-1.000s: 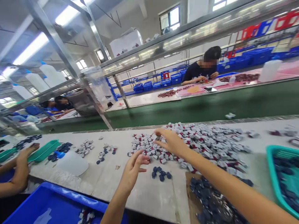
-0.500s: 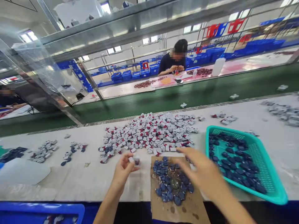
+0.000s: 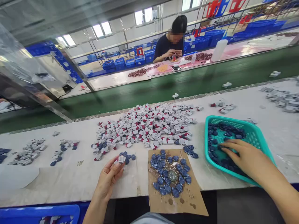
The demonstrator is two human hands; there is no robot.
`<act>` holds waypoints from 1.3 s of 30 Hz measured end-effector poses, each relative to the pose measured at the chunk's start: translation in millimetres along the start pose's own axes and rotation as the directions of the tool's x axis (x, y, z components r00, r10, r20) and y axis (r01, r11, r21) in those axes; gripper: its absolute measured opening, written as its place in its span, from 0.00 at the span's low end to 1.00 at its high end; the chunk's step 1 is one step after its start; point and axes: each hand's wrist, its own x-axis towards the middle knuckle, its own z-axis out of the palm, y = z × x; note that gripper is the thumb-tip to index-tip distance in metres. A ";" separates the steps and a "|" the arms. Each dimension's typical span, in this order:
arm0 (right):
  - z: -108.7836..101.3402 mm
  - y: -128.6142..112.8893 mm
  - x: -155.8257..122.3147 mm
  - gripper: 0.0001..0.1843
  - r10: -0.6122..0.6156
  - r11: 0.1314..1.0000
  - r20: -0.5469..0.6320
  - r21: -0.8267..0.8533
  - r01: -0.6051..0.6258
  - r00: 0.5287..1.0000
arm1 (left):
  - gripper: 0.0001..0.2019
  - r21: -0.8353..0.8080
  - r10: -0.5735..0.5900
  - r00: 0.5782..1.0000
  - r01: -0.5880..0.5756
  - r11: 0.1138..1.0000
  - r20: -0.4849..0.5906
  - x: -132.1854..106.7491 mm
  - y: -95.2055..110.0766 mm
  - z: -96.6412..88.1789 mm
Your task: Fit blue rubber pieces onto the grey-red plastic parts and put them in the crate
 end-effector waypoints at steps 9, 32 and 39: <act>-8.1 -46.1 -14.3 0.19 0.145 0.930 -0.050 0.347 -0.119 0.988 | 0.27 0.078 -0.031 0.998 0.027 0.997 0.062 3.2 -0.2 0.8; 34.8 -154.5 -81.4 0.22 -0.048 0.872 0.100 0.489 -0.008 0.994 | 0.20 0.100 -0.040 0.986 0.024 0.995 0.163 -24.7 -9.3 19.6; 49.9 -161.5 -86.0 0.19 -0.209 0.904 0.148 0.405 0.133 0.967 | 0.20 0.126 -0.168 0.947 0.138 0.982 0.274 -36.8 -16.7 30.9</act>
